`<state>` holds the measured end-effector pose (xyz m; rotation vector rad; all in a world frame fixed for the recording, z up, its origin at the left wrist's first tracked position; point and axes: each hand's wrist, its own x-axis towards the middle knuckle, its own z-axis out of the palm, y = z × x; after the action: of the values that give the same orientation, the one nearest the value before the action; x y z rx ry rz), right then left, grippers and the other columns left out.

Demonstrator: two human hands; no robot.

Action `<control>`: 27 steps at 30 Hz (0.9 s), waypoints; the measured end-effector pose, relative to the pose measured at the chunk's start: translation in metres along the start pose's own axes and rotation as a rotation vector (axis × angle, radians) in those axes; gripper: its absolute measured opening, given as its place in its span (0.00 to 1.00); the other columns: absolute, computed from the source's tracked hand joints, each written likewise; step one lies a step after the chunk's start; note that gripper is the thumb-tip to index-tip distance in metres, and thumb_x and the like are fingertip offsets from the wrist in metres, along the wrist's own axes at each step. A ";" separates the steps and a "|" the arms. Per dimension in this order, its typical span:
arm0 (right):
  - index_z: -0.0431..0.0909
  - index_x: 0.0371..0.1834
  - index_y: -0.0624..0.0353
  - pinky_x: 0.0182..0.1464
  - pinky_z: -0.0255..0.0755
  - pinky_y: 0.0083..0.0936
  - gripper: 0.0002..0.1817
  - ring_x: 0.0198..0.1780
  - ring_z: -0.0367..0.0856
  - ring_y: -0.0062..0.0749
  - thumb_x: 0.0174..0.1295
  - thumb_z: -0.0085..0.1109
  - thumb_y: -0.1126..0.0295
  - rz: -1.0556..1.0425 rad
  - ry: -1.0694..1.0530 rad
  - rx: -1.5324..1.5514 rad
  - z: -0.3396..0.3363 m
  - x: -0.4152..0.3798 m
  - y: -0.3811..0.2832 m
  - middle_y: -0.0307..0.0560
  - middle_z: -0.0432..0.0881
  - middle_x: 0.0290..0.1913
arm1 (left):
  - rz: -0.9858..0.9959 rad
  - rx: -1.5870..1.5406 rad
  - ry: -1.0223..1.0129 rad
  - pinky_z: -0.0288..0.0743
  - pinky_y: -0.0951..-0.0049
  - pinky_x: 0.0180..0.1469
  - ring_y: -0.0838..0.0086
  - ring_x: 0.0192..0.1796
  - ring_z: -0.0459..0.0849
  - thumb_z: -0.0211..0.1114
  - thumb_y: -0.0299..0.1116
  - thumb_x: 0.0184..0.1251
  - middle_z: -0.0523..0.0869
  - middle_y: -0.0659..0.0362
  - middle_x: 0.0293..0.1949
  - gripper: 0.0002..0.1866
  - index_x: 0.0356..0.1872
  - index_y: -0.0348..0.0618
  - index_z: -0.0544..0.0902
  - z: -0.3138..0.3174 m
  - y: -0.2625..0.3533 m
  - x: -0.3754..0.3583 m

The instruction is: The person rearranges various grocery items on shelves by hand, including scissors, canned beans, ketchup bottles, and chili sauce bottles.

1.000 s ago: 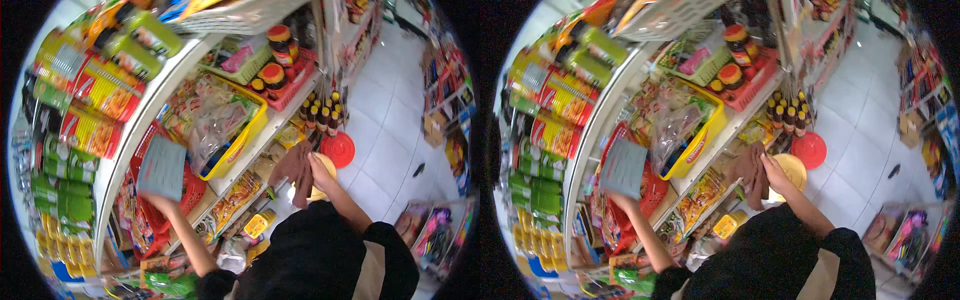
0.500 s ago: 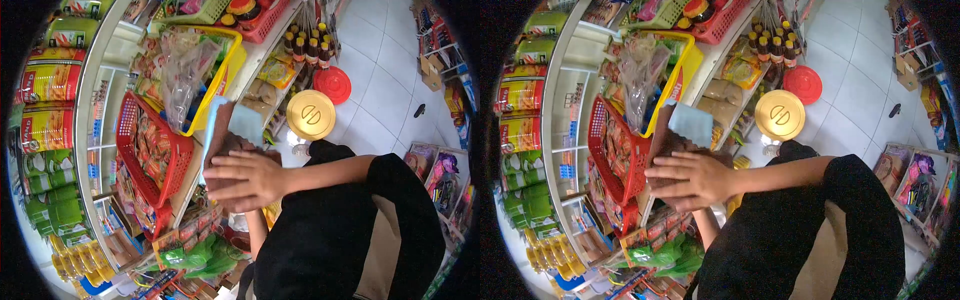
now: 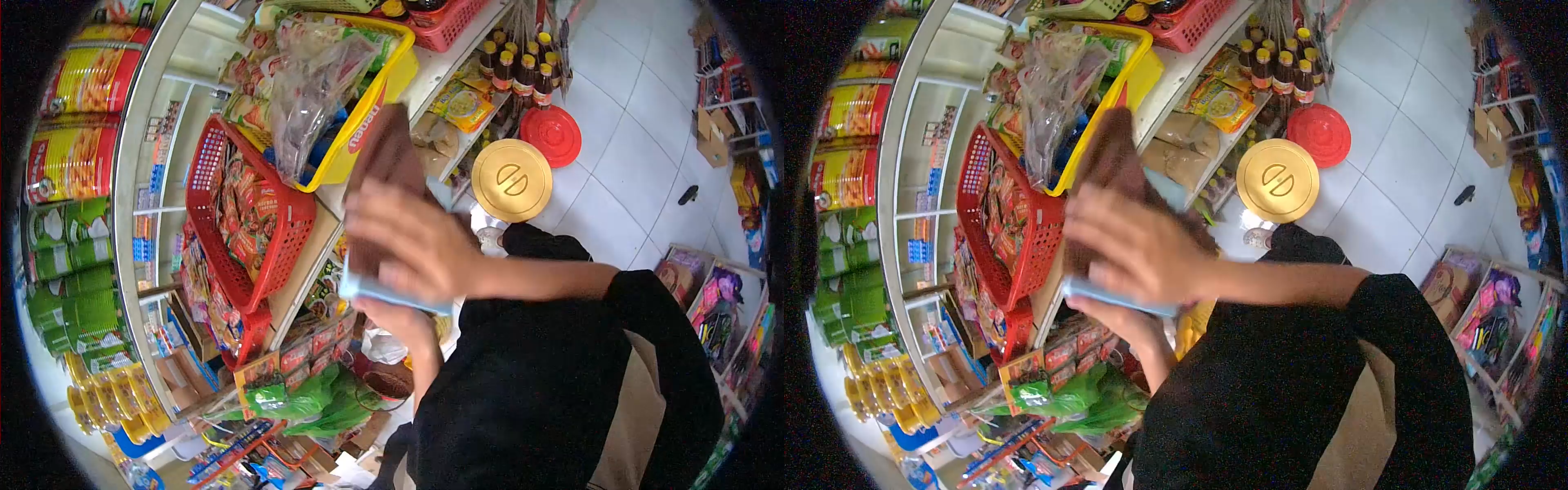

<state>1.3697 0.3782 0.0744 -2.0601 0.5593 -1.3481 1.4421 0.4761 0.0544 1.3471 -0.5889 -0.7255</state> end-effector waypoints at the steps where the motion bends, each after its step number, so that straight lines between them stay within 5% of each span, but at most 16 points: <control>1: 0.64 0.57 0.56 0.59 0.59 0.39 0.27 0.60 0.63 0.47 0.56 0.50 0.55 -0.054 0.008 0.035 0.003 -0.002 -0.015 0.53 0.67 0.56 | -0.005 0.033 0.000 0.59 0.62 0.57 0.61 0.56 0.69 0.25 0.61 0.64 0.69 0.46 0.53 0.39 0.56 0.31 0.61 0.001 0.000 0.003; 3: 0.72 0.48 0.54 0.50 0.65 0.37 0.22 0.50 0.72 0.47 0.55 0.50 0.53 -0.173 -0.100 -0.027 -0.008 -0.001 -0.006 0.50 0.74 0.46 | -0.008 0.099 -0.014 0.60 0.63 0.56 0.62 0.54 0.70 0.25 0.60 0.65 0.71 0.45 0.51 0.39 0.53 0.29 0.64 0.000 -0.003 0.005; 4: 0.77 0.34 0.53 0.40 0.66 0.37 0.16 0.39 0.74 0.44 0.54 0.51 0.52 -0.253 -0.046 -0.037 -0.014 0.006 0.017 0.47 0.76 0.34 | -0.010 0.140 -0.027 0.61 0.63 0.56 0.62 0.53 0.71 0.25 0.59 0.65 0.72 0.45 0.49 0.38 0.51 0.29 0.66 -0.001 -0.006 0.002; 5: 0.77 0.25 0.54 0.36 0.65 0.37 0.15 0.34 0.74 0.42 0.54 0.51 0.55 -0.079 -0.173 -0.138 -0.034 0.022 0.025 0.47 0.76 0.28 | -0.004 0.178 -0.036 0.62 0.63 0.55 0.62 0.52 0.72 0.25 0.58 0.66 0.73 0.44 0.48 0.38 0.50 0.28 0.67 -0.002 -0.009 -0.001; 7: 0.77 0.23 0.56 0.31 0.65 0.35 0.13 0.28 0.74 0.42 0.53 0.52 0.58 -0.006 0.098 -0.003 -0.038 0.029 0.066 0.45 0.76 0.24 | -0.021 0.225 -0.053 0.63 0.64 0.54 0.63 0.50 0.74 0.25 0.56 0.67 0.75 0.44 0.46 0.38 0.47 0.26 0.70 0.002 -0.009 -0.004; 10: 0.74 0.22 0.58 0.33 0.65 0.33 0.12 0.29 0.73 0.42 0.53 0.53 0.61 0.048 -0.056 -0.153 -0.042 0.007 0.054 0.45 0.74 0.23 | -0.118 0.260 -0.069 0.65 0.66 0.51 0.64 0.48 0.75 0.27 0.54 0.68 0.76 0.46 0.43 0.35 0.46 0.28 0.71 0.018 -0.006 -0.007; 12: 0.74 0.21 0.57 0.33 0.66 0.33 0.12 0.29 0.73 0.39 0.51 0.55 0.61 -0.064 -0.045 -0.064 -0.032 -0.004 0.015 0.44 0.73 0.23 | 0.048 0.290 -0.043 0.67 0.66 0.49 0.65 0.45 0.76 0.28 0.54 0.68 0.78 0.49 0.39 0.34 0.45 0.30 0.72 0.036 -0.027 -0.007; 14: 0.74 0.22 0.57 0.33 0.66 0.32 0.11 0.29 0.73 0.39 0.50 0.56 0.61 -0.098 -0.055 -0.015 -0.037 -0.009 0.007 0.44 0.73 0.25 | 0.273 0.500 -0.087 0.68 0.68 0.47 0.67 0.42 0.76 0.30 0.54 0.68 0.77 0.53 0.37 0.31 0.46 0.33 0.70 0.039 -0.037 -0.009; 17: 0.74 0.24 0.58 0.34 0.65 0.32 0.10 0.31 0.73 0.40 0.51 0.54 0.63 -0.072 -0.015 -0.110 -0.060 -0.015 0.041 0.45 0.73 0.27 | -0.200 0.145 -0.142 0.66 0.68 0.51 0.66 0.46 0.75 0.29 0.56 0.68 0.75 0.50 0.44 0.33 0.52 0.34 0.66 0.028 -0.035 -0.009; 19: 0.74 0.24 0.58 0.36 0.64 0.35 0.12 0.33 0.72 0.43 0.54 0.52 0.61 0.100 0.066 -0.224 -0.084 -0.023 0.070 0.45 0.73 0.25 | -0.314 -0.092 -0.125 0.65 0.66 0.56 0.65 0.53 0.73 0.27 0.63 0.64 0.72 0.48 0.52 0.39 0.55 0.34 0.65 0.039 -0.020 -0.008; 23: 0.70 0.48 0.59 0.54 0.61 0.37 0.17 0.52 0.67 0.49 0.60 0.45 0.61 0.434 0.383 -0.185 -0.065 -0.049 0.090 0.55 0.70 0.50 | -0.180 0.062 -0.155 0.64 0.66 0.56 0.63 0.53 0.73 0.27 0.63 0.63 0.72 0.48 0.52 0.41 0.55 0.30 0.65 0.055 -0.016 -0.001; 24: 0.60 0.59 0.58 0.62 0.53 0.39 0.23 0.63 0.57 0.51 0.62 0.42 0.62 0.492 0.311 -0.225 -0.056 -0.057 0.073 0.57 0.58 0.62 | -0.134 0.111 -0.175 0.64 0.66 0.56 0.63 0.53 0.73 0.27 0.62 0.64 0.73 0.47 0.52 0.41 0.55 0.29 0.65 0.057 -0.018 0.002; 27: 0.52 0.65 0.57 0.65 0.43 0.44 0.30 0.67 0.46 0.57 0.60 0.42 0.59 0.398 0.180 -0.103 -0.035 -0.074 0.011 0.58 0.48 0.67 | -0.044 0.251 -0.086 0.65 0.65 0.55 0.62 0.51 0.74 0.28 0.60 0.65 0.75 0.45 0.48 0.40 0.52 0.26 0.68 0.077 -0.023 0.009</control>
<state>1.3086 0.4085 0.0282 -1.7888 1.0738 -1.2888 1.3876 0.4181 0.0424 1.5706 -0.7398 -0.7672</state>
